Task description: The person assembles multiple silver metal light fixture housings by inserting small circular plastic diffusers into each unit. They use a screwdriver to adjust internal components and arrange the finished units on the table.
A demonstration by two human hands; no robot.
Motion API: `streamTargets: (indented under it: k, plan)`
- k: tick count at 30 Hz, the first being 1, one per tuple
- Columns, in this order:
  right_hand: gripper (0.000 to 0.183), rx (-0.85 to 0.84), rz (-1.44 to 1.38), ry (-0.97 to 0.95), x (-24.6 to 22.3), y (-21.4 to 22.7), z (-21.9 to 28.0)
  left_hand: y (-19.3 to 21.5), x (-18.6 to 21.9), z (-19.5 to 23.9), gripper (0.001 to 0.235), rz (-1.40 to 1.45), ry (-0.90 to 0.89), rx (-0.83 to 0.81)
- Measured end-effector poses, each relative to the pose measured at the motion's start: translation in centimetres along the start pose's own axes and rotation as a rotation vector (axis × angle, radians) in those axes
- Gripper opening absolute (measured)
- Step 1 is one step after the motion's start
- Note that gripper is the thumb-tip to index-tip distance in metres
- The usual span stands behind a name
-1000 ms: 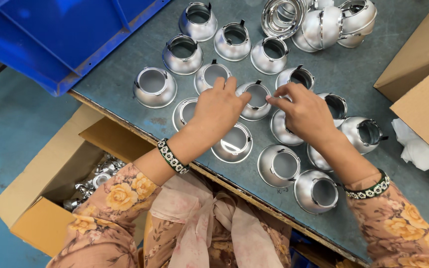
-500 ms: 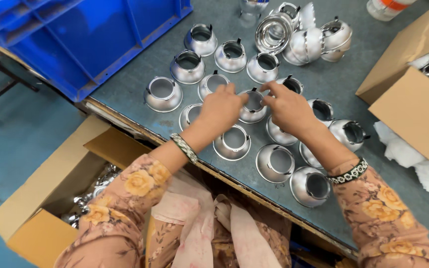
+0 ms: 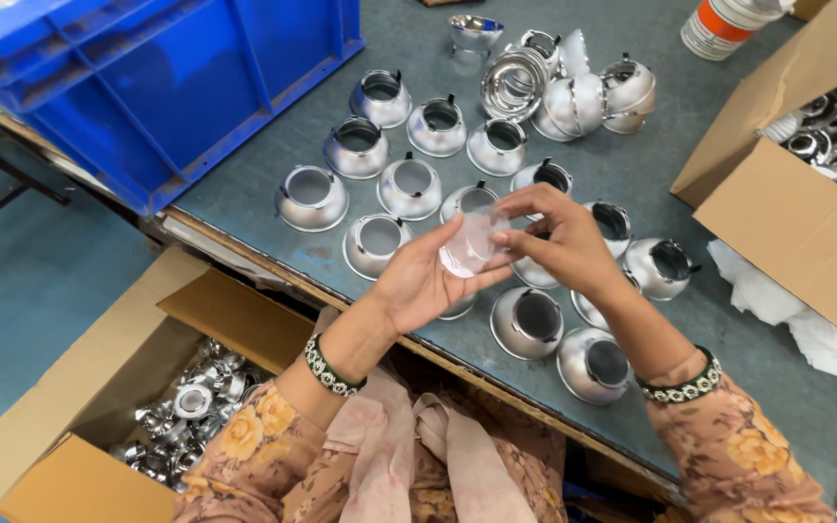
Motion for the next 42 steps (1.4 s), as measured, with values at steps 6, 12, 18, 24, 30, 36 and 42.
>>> streamTargets:
  k: [6,12,18,24,30,36,42]
  plan:
    - [0.018,-0.013,-0.323,-0.265,3.3,-0.4,-0.8,0.4,2.1,1.9,0.047,-0.288,-0.154,0.052]
    - [0.018,0.024,-0.337,-0.29,3.7,-2.6,-4.0,3.1,5.9,3.9,0.042,-0.177,-0.246,0.054]
    - [0.024,0.073,-0.297,-0.246,4.4,-7.3,-9.8,7.9,16.5,5.5,0.036,-0.78,-0.744,0.457]
    - [0.017,0.0,-0.001,0.041,4.9,-12.7,-16.5,8.6,22.5,2.5,0.025,-1.627,-1.0,0.597]
    - [0.014,-0.099,0.015,0.088,6.2,-15.6,-20.2,10.2,24.6,-1.5,0.031,-1.812,-0.766,0.727]
    - [0.014,-0.134,0.026,0.019,7.9,-17.4,-20.8,10.5,24.5,-2.6,0.021,-1.899,-0.71,0.76]
    - [0.015,-0.129,0.005,-0.072,8.6,-17.4,-21.2,9.8,24.5,-2.3,0.02,-1.908,-0.69,0.784]
Point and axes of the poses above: each hand's wrist, its own z-axis away from the middle knuckle, its own y-axis out of the back of the hand, x = y × z, the point moved 4 cm from there along -z, towards the middle knuckle, and after that the axes turned 14 degrees about x, right-handed, at the moved point
